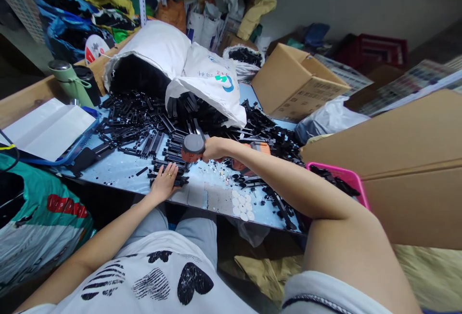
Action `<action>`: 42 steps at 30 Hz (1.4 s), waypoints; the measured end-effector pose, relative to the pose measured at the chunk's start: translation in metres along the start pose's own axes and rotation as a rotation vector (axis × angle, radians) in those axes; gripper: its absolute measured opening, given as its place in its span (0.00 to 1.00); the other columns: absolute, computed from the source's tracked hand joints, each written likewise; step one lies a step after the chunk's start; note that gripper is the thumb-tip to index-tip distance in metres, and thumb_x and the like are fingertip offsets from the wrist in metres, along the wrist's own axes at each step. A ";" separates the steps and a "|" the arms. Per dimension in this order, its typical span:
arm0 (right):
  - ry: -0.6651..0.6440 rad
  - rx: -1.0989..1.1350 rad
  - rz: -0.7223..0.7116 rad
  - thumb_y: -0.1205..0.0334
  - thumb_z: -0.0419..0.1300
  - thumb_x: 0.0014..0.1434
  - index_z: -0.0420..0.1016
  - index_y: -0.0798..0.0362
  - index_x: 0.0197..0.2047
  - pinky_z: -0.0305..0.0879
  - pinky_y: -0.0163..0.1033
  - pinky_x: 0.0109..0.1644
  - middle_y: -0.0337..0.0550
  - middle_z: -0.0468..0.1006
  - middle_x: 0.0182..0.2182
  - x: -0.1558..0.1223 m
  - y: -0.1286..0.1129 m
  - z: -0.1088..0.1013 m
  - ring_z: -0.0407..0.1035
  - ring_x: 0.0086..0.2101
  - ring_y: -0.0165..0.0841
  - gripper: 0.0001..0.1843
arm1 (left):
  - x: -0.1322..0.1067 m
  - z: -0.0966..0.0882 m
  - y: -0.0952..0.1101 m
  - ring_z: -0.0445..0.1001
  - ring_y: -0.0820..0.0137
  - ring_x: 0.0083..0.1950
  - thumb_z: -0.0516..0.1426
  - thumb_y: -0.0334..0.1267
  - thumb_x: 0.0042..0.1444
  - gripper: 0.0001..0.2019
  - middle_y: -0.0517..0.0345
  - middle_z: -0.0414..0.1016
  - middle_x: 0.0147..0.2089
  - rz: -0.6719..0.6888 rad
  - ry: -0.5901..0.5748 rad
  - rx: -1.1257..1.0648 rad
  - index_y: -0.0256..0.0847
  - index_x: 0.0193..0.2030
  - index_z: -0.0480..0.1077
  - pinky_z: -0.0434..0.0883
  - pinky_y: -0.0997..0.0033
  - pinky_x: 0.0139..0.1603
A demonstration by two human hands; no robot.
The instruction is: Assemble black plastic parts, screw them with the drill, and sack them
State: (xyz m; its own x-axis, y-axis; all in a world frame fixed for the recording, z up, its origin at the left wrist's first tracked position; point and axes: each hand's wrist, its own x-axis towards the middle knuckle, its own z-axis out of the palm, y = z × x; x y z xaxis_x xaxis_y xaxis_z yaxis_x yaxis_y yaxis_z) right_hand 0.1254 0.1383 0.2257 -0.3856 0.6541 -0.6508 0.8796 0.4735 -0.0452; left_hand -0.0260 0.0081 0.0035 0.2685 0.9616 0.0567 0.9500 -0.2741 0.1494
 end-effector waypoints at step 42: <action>0.641 1.104 0.481 0.59 0.63 0.46 0.69 0.57 0.38 0.59 0.33 0.20 0.35 0.65 0.15 -0.080 0.197 0.146 0.60 0.16 0.28 0.16 | -0.002 0.009 0.003 0.44 0.53 0.70 0.52 0.45 0.58 0.33 0.38 0.49 0.68 0.040 0.119 0.089 0.28 0.66 0.51 0.44 0.47 0.67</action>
State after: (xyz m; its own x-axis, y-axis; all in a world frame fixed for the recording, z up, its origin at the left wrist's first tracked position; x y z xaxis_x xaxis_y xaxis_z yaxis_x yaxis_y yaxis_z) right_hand 0.3706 0.0931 0.1577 0.2243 0.9187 -0.3250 0.6089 -0.3925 -0.6893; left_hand -0.0225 0.0055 -0.0049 0.2903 0.9402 0.1784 0.9508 -0.3045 0.0572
